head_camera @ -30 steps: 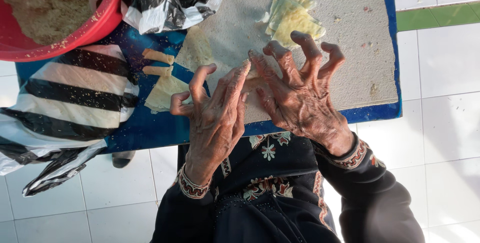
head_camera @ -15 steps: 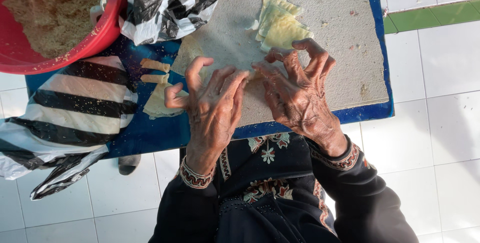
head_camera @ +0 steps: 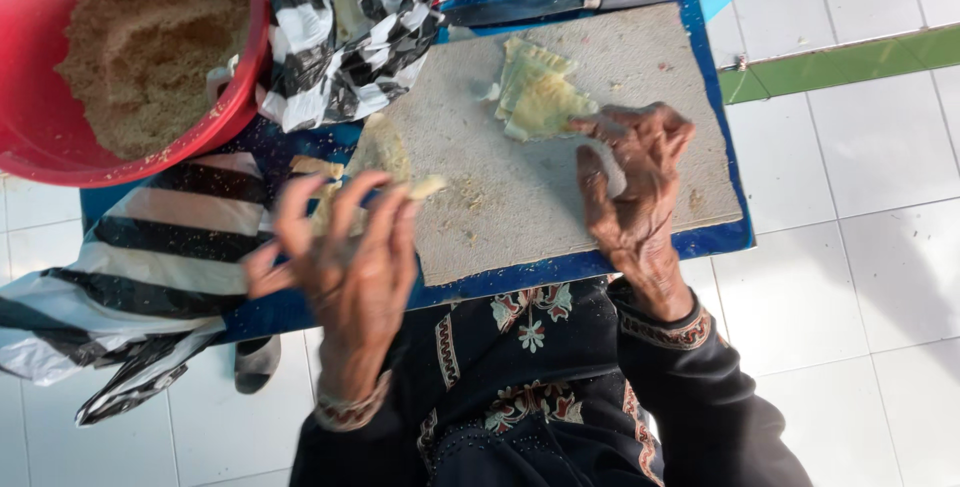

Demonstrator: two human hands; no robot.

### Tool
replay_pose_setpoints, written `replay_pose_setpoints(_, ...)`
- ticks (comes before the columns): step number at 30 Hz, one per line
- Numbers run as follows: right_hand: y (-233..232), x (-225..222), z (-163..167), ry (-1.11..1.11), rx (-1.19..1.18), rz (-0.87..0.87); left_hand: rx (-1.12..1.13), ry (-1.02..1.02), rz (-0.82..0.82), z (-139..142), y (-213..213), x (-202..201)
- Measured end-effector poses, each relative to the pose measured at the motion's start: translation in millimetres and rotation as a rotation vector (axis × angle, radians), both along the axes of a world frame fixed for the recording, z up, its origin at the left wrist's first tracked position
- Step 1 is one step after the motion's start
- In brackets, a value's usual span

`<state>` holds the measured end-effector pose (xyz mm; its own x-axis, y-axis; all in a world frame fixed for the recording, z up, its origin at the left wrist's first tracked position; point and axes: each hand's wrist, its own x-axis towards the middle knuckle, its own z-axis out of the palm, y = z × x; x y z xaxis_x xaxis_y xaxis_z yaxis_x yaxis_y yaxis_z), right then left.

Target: The person folds thin pastry wrappers into cones, spoons a brown filling mixture from a red bowl into each wrapper, and folds the pastry closed, placing finished pastries on the cutting board. They repeat this cycle for several wrappers, occasionally reaching into the bowl with a spoon.

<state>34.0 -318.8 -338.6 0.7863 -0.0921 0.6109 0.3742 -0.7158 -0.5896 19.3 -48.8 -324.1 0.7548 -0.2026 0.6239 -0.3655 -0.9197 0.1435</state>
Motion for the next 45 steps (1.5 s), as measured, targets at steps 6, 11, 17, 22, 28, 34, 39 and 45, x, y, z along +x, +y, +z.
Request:
replay_pose_setpoints(6,-27.6,13.7,10.1,-0.066,-0.486,-0.009,0.218,0.017,0.218,-3.3,45.6,-2.3)
replay_pose_setpoints(11,-21.4,29.4,18.1,-0.09,-0.631,0.067,0.093,0.067,0.184,2.8,33.7,-3.6)
replay_pose_setpoints(17,-20.9,43.9,24.4,-0.118,-0.745,0.131,-0.06,0.081,-0.105,7.2,-15.7,11.8)
replay_pose_setpoints(22,-24.7,50.0,18.6,0.052,-0.554,0.141,-0.022,0.166,-0.35,4.9,-54.5,47.9)
replay_pose_setpoints(28,-34.9,59.1,6.4,0.132,-0.387,0.094,0.026,0.184,-0.374,-0.3,-66.7,62.1)
replay_pose_setpoints(34,-52.6,78.1,7.1,0.188,-0.158,0.115,0.049,0.18,-0.359,-7.0,-69.8,66.9)
replay_pose_setpoints(39,-58.0,83.2,14.1,0.176,-0.219,0.156,0.113,0.118,-0.329,-9.0,-74.4,68.2)
replay_pose_setpoints(45,-55.1,81.1,14.3,0.184,-0.196,0.204,0.104,0.153,-0.376,-13.1,-81.2,84.3)
